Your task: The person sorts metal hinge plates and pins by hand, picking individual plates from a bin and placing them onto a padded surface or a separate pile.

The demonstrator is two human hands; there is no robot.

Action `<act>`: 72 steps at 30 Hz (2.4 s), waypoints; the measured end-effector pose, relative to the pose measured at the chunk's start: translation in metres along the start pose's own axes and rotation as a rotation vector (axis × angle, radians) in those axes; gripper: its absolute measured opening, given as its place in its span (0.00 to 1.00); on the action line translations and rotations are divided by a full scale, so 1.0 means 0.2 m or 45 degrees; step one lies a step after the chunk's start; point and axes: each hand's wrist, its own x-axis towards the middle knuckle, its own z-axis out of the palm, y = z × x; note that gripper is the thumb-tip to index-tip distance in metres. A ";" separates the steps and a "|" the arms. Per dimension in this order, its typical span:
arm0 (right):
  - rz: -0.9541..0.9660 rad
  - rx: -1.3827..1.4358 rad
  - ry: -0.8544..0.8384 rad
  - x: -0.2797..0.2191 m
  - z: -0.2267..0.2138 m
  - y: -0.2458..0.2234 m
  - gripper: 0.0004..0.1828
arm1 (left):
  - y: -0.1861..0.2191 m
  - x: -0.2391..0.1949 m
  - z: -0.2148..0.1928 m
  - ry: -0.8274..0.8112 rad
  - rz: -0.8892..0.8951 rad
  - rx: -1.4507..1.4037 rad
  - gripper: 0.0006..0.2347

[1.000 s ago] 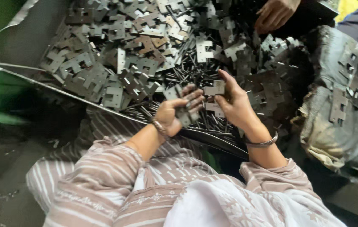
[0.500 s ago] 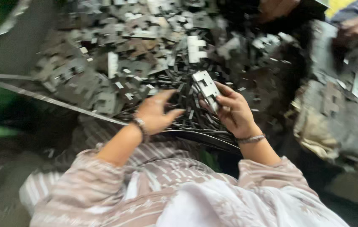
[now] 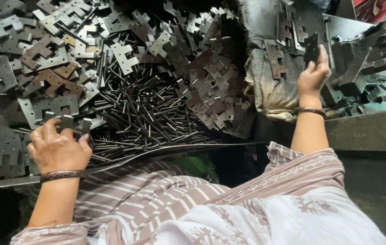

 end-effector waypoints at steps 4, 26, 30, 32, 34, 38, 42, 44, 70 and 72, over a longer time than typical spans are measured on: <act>0.122 0.024 -0.430 -0.10 -0.04 -0.02 0.16 | -0.02 0.03 -0.02 0.089 0.085 -0.692 0.12; -0.296 -0.403 -1.329 -0.32 0.62 -1.25 0.51 | 0.29 0.04 0.13 -0.618 0.487 -0.020 0.06; -0.504 -0.450 -1.290 -0.30 0.68 -1.14 0.48 | 0.27 0.06 0.15 -0.675 0.609 -0.029 0.08; -0.479 -0.346 -1.288 -0.29 0.71 -1.09 0.43 | 0.26 0.07 0.13 -0.760 0.641 -0.009 0.10; -0.541 -0.300 -1.166 -0.30 0.73 -1.07 0.34 | 0.26 0.06 0.11 -0.653 0.675 -0.057 0.10; -0.487 -0.182 -1.254 -0.30 0.70 -1.07 0.20 | 0.23 0.06 0.05 -0.593 0.375 -0.381 0.08; -0.238 0.352 -1.036 -0.26 0.53 -1.12 0.20 | 0.12 0.04 0.08 -0.310 -0.076 -1.434 0.07; 0.041 0.543 -0.901 -0.17 0.44 -1.15 0.17 | 0.12 0.07 0.16 0.108 -0.306 -2.148 0.01; 0.537 1.532 -1.500 -0.44 0.51 -2.06 0.32 | 0.51 -0.05 0.03 -0.421 -0.236 -1.727 0.34; 0.998 1.788 -1.344 -0.37 0.47 -1.93 0.28 | 0.32 -0.02 0.05 -0.161 0.029 -0.750 0.37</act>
